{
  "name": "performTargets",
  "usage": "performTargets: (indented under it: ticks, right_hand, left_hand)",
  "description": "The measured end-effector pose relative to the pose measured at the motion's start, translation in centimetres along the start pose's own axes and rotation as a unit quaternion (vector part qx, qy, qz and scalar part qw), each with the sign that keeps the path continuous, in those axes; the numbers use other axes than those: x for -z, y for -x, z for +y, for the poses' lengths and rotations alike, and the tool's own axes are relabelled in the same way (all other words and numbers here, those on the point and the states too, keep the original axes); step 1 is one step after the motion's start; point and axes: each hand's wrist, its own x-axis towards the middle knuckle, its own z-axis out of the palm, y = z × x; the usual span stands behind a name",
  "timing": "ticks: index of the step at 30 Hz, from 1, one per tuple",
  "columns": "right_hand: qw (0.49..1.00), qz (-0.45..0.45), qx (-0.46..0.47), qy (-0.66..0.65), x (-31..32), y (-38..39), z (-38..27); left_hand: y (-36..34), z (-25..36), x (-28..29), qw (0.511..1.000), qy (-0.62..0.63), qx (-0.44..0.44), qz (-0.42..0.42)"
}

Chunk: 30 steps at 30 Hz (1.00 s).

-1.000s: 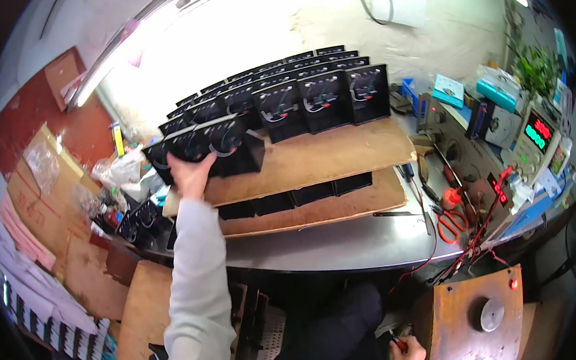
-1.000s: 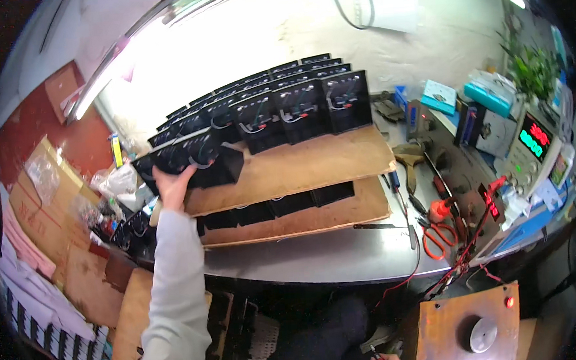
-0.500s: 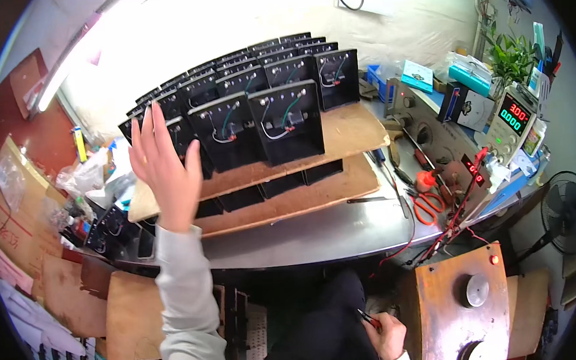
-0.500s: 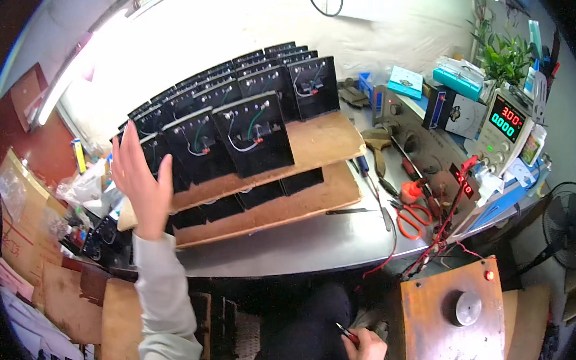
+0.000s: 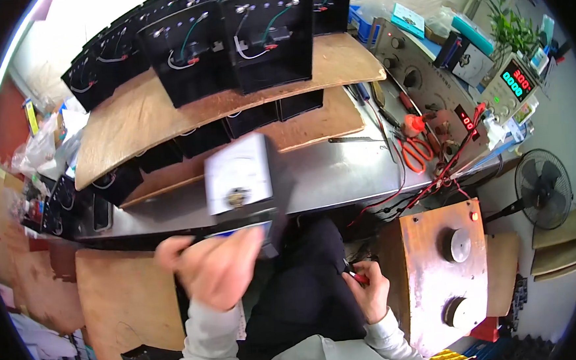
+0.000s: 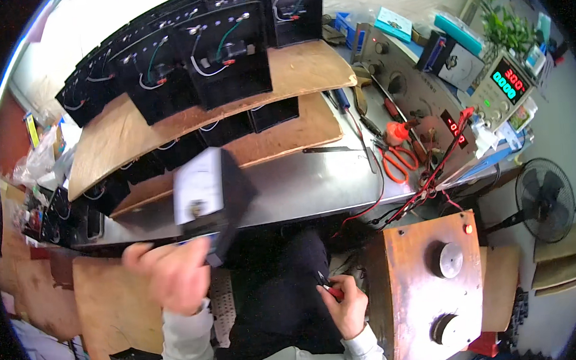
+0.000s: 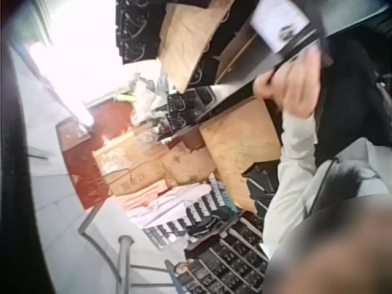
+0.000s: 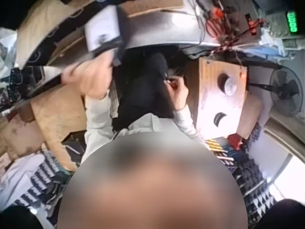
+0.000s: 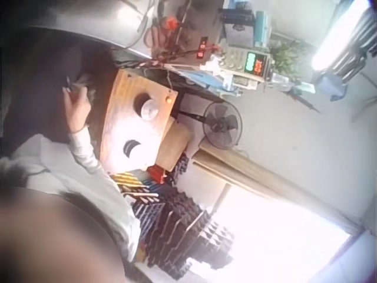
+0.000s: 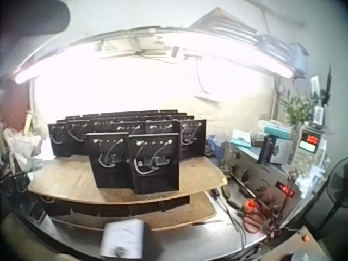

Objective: Testing and calibrating analog voltmeters using a power supply and probe.

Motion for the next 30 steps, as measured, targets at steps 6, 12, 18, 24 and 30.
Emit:
performTargets:
  ticks: [6,12,18,24,30]
  right_hand:
    - [0.998,-0.019,0.053,0.007,-0.7,-1.7,-2.6]
    - [0.999,-0.012,-0.011,-0.038,-1.3,-2.2,-3.9]
    - [0.985,-0.009,0.111,-0.134,-1.9,-6.5,-9.5]
    - [0.976,-0.046,0.206,-0.043,-4.0,-9.1,-10.8]
    - [0.982,-0.035,0.173,-0.064,-3.9,-8.3,-10.5]
  left_hand:
    - [3.4,4.8,-9.3,0.991,0.102,-0.023,-0.078]
    - [2.8,3.7,-8.8,0.974,0.170,0.140,-0.058]
    - [1.5,-3.5,-12.7,0.791,0.527,0.264,-0.163]
    - [2.1,-3.2,-12.7,0.836,0.447,0.246,-0.203]
    - [1.6,-2.8,-12.2,0.832,0.438,0.248,-0.232]
